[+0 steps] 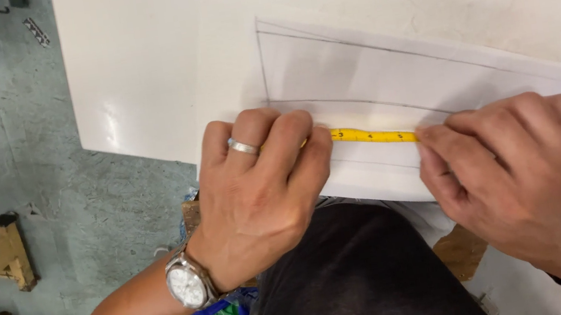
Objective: Cutting fabric and measuring/marking paper patterns using a tape measure, ruler, and pencil in a workshop environment.
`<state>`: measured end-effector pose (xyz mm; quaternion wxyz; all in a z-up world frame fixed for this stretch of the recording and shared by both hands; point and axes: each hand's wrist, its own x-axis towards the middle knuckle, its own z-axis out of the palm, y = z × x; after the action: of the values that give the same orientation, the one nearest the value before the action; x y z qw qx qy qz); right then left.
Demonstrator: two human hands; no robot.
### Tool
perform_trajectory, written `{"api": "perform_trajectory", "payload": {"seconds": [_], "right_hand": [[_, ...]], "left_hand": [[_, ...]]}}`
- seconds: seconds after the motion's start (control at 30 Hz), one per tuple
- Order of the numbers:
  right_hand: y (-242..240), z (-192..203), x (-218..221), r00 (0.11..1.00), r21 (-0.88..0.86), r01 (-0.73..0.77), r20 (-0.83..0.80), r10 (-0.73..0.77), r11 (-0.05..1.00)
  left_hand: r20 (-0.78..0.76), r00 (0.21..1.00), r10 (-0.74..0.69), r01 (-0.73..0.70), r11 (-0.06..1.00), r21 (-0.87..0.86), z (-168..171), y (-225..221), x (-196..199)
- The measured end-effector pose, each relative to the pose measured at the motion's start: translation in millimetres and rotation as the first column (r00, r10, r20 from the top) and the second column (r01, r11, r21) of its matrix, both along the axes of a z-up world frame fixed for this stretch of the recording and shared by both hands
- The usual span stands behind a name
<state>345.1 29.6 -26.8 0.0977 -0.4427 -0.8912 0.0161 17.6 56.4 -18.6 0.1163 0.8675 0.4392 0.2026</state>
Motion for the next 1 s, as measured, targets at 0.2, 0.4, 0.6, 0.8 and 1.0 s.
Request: {"api": "perform_trajectory", "payload": {"seconds": [0.2,0.4,0.6,0.8,1.0], "right_hand": [[1,-3,-3,1.0,-0.033,0.006,-0.015,-0.006,0.999],[-1,-5,-4,0.998,-0.029,0.024,-0.056,-0.026,0.999],[0,-3,-6,0.997,-0.027,0.018,-0.077,-0.02,0.999],[1,2,-11,0.995,-0.053,0.03,-0.089,-0.035,0.998],[5,4,-11,0.993,-0.055,0.025,-0.117,-0.032,0.998]], "left_hand": [[-0.072,0.997,0.017,-0.017,1.0,0.006,2,0,3],[-0.045,0.998,0.035,-0.034,0.999,0.01,0,1,7],[-0.068,0.997,0.042,-0.042,0.999,0.01,1,0,6],[-0.127,0.992,0.004,-0.004,1.0,0.002,-1,-4,35],[0.064,0.991,-0.117,0.117,0.993,0.005,0,8,68]]}}
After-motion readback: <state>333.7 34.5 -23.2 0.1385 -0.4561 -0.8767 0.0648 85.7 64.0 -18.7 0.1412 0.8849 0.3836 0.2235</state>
